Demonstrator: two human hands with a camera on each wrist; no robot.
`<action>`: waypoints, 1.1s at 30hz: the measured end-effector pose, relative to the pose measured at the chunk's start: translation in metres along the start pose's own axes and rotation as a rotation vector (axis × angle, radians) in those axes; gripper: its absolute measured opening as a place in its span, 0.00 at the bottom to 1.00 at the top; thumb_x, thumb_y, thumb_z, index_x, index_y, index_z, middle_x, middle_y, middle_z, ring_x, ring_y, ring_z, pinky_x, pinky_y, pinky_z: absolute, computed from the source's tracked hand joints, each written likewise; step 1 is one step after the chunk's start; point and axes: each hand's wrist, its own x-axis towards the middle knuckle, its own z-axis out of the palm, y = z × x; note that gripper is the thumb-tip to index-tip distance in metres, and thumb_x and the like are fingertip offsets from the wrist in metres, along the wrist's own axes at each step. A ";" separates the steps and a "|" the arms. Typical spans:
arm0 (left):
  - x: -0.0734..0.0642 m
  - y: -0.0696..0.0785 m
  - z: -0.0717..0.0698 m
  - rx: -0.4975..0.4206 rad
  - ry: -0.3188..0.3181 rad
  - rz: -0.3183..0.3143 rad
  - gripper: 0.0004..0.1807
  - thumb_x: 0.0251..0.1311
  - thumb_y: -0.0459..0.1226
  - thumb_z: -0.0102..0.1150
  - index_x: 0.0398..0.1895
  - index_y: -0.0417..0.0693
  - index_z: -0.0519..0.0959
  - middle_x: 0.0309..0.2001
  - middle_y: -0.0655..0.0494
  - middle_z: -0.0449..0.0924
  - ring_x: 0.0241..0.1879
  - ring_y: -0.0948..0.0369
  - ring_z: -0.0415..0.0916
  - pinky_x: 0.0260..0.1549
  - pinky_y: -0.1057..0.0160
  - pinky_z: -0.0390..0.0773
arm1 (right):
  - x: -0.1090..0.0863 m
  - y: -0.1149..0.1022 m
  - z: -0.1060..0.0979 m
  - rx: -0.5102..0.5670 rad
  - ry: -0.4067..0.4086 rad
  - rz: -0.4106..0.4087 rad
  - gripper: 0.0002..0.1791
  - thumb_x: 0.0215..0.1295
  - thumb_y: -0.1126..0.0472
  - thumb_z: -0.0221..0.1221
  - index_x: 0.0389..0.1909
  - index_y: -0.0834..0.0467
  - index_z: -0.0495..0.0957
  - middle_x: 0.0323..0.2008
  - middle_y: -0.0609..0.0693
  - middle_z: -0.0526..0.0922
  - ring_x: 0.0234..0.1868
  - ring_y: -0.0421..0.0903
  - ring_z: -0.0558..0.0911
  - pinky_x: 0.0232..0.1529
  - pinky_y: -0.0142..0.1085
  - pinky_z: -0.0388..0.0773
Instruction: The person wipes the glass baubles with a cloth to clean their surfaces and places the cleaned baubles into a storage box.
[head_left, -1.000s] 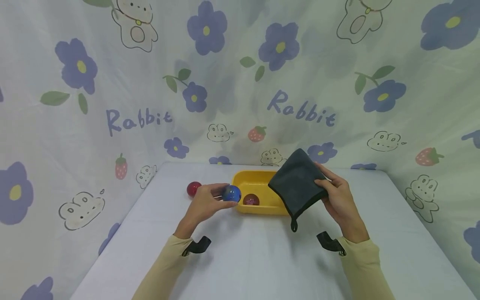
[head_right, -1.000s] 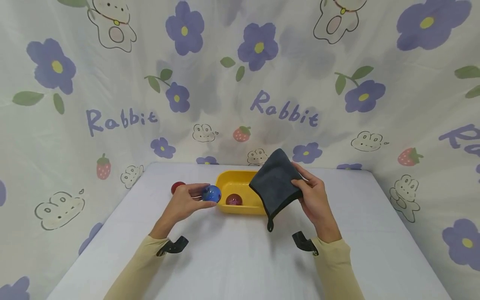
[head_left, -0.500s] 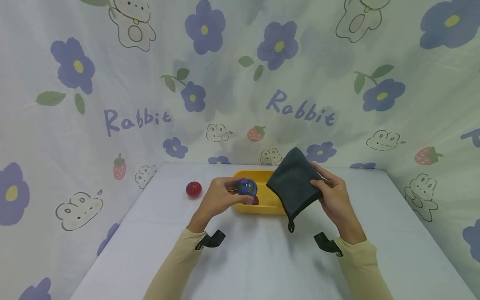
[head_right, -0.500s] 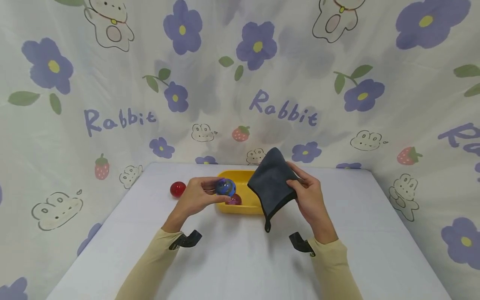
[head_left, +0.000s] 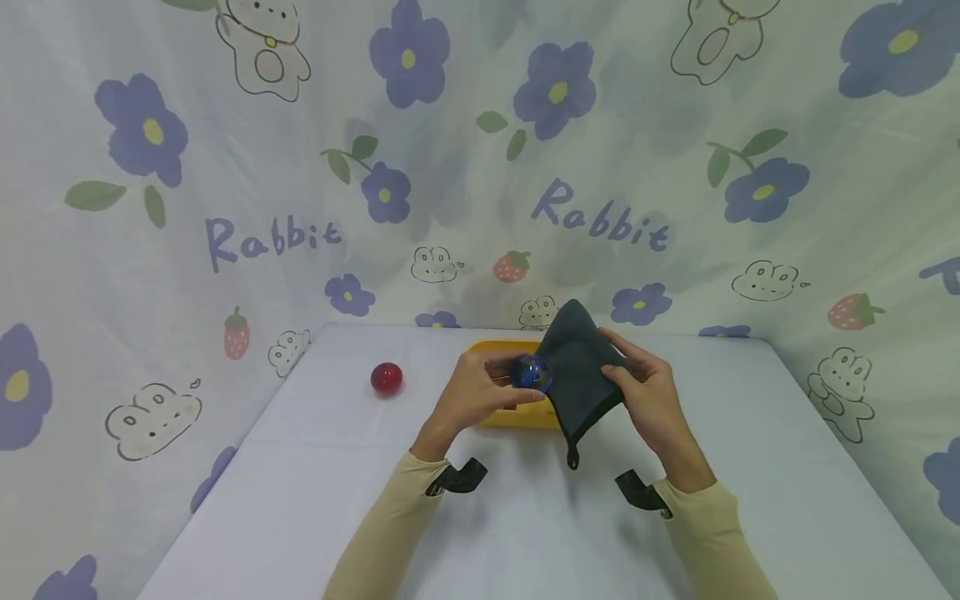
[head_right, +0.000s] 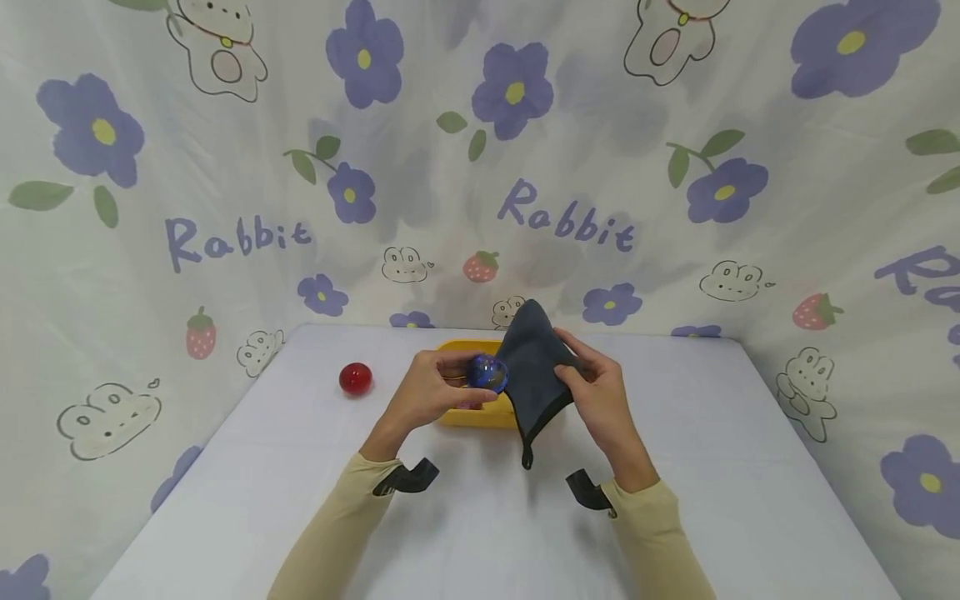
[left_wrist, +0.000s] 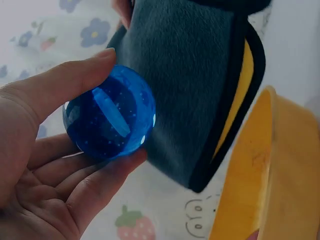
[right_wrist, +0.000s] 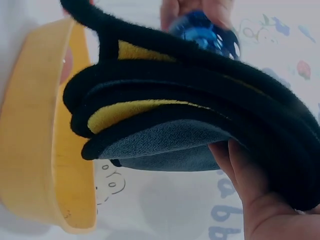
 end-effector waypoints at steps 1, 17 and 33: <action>0.001 0.000 0.002 0.006 0.002 0.009 0.30 0.49 0.43 0.83 0.58 0.49 0.85 0.48 0.49 0.90 0.40 0.57 0.91 0.31 0.58 0.90 | 0.000 0.000 0.002 -0.024 -0.001 -0.003 0.30 0.76 0.69 0.51 0.76 0.51 0.68 0.80 0.54 0.63 0.69 0.47 0.78 0.55 0.25 0.83; 0.002 0.001 0.013 0.053 0.087 0.049 0.34 0.46 0.42 0.84 0.59 0.40 0.84 0.54 0.44 0.88 0.50 0.50 0.89 0.49 0.56 0.89 | -0.005 0.001 0.028 -0.257 -0.099 -0.179 0.29 0.73 0.66 0.59 0.75 0.53 0.70 0.72 0.63 0.73 0.60 0.63 0.83 0.49 0.27 0.84; 0.002 0.004 0.017 0.080 0.075 0.073 0.35 0.47 0.41 0.83 0.59 0.38 0.83 0.52 0.43 0.89 0.48 0.51 0.90 0.46 0.60 0.89 | -0.008 0.006 0.035 -0.361 -0.090 -0.181 0.28 0.78 0.54 0.57 0.75 0.54 0.69 0.69 0.61 0.77 0.54 0.53 0.87 0.47 0.28 0.86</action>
